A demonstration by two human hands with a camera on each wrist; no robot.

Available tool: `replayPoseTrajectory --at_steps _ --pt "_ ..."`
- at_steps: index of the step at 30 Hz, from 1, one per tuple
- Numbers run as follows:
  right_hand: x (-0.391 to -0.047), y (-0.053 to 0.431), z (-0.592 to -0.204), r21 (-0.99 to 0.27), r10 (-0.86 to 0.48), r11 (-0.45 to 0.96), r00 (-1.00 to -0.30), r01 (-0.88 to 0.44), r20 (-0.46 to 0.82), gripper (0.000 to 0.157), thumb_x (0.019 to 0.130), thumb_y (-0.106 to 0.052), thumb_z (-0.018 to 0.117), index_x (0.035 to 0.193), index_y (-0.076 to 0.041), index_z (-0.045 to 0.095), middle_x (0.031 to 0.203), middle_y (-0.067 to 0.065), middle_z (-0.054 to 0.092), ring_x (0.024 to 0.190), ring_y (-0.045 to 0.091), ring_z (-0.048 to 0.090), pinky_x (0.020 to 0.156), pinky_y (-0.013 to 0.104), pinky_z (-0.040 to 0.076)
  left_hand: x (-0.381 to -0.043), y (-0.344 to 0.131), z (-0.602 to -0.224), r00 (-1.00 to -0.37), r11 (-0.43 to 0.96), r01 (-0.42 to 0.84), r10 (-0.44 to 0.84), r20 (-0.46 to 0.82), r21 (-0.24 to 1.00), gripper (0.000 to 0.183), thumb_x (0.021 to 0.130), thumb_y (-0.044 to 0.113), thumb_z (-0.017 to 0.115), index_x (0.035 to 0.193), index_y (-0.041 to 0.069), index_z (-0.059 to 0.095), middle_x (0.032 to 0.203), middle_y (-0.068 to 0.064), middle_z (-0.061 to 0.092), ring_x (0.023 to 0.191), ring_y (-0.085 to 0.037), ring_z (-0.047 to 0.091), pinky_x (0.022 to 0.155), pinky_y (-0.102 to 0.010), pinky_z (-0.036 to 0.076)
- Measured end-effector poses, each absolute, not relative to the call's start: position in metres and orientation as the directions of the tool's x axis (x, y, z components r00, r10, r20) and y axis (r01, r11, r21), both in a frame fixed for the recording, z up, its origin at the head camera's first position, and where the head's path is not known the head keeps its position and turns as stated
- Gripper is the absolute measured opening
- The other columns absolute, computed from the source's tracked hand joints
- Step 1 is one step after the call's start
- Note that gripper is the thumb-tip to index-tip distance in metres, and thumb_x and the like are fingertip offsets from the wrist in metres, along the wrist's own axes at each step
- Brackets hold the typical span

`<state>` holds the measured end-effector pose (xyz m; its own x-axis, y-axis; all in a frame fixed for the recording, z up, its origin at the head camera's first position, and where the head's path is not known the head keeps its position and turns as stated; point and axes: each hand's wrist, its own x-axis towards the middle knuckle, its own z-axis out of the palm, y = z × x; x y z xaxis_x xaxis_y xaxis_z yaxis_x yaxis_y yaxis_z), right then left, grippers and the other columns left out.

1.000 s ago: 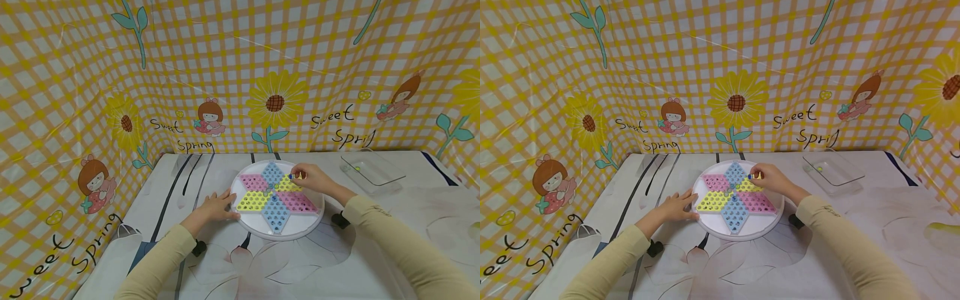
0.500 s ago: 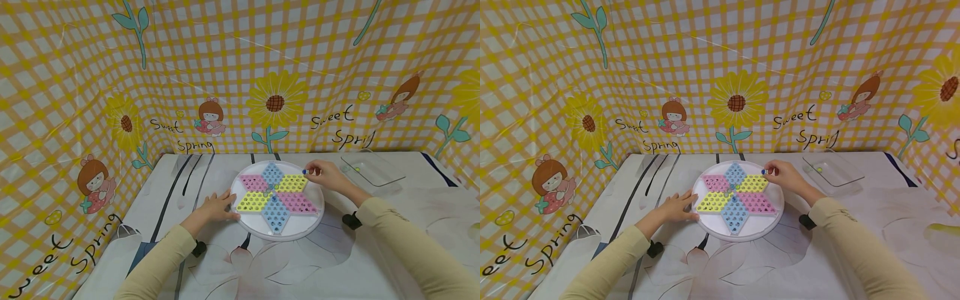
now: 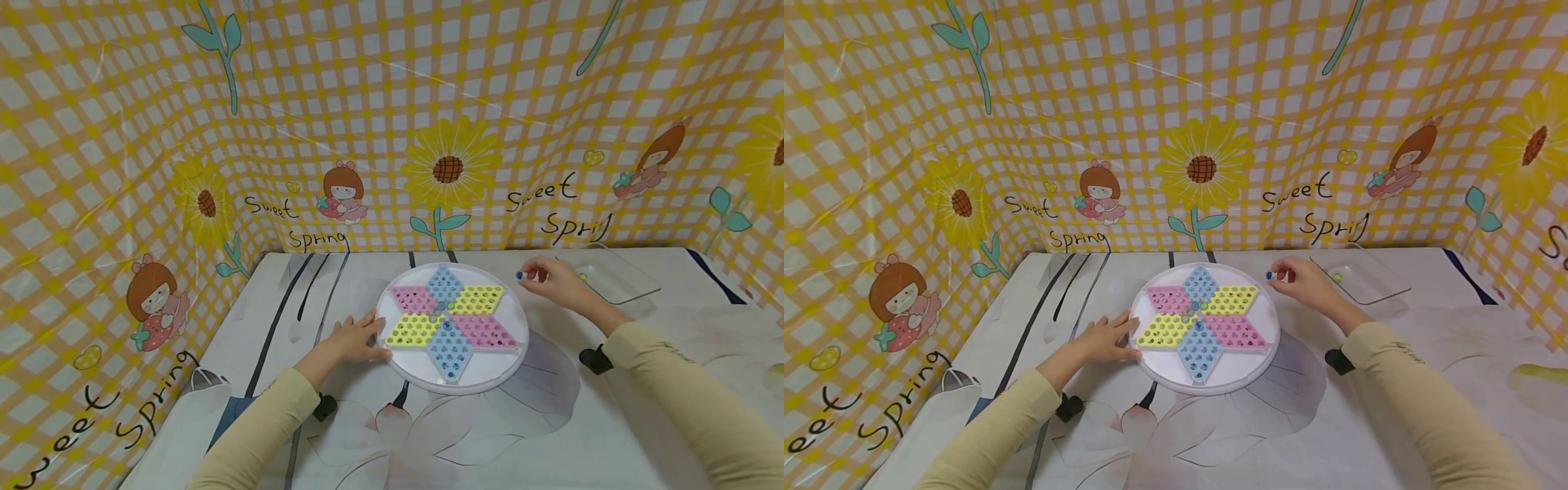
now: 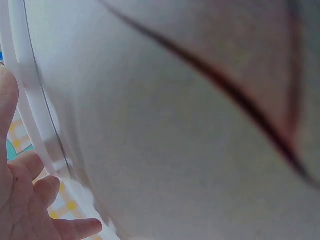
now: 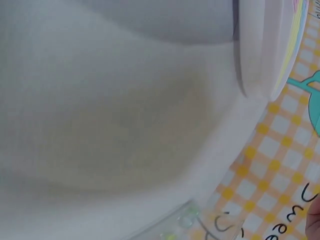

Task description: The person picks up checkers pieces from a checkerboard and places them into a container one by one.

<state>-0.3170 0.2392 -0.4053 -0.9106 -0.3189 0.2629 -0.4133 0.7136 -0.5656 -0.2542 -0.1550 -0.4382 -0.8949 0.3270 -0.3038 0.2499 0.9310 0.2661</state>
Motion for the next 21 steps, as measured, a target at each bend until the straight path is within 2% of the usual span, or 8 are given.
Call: replayPoseTrajectory --at_steps 5,15,21 --pt "-0.317 0.251 -0.404 -0.550 -0.299 0.728 -0.911 -0.410 0.283 0.020 0.085 -0.013 0.064 0.095 0.003 0.059 0.082 0.010 0.057 0.071 0.016 0.044 0.053 0.022 0.038 -0.254 -0.155 -0.439 -0.893 0.930 0.250 0.329 -0.306 0.270 0.080 0.080 0.058 0.056 0.146 0.023 0.026 0.154 -0.001 0.012 0.133 -0.050 0.014 0.107 -0.061 0.012" --pt "-0.316 0.275 -0.406 -0.538 -0.238 0.730 -0.894 -0.422 0.379 0.016 0.083 -0.013 0.066 0.090 0.000 0.061 0.079 0.007 0.057 0.066 0.003 0.041 0.051 0.021 0.036 -0.253 -0.155 -0.438 -0.895 0.932 0.251 0.326 -0.304 0.263 0.081 0.080 0.059 0.056 0.146 0.023 0.026 0.154 -0.001 0.012 0.133 -0.050 0.014 0.107 -0.061 0.013" --pt "-0.315 0.287 -0.407 -0.535 -0.223 0.734 -0.893 -0.418 0.391 0.015 0.083 -0.012 0.066 0.089 0.001 0.060 0.079 0.008 0.058 0.065 0.000 0.041 0.052 0.019 0.036 -0.253 -0.155 -0.438 -0.897 0.935 0.248 0.321 -0.304 0.255 0.081 0.080 0.059 0.055 0.146 0.023 0.026 0.154 -0.001 0.012 0.133 -0.050 0.015 0.107 -0.061 0.013"
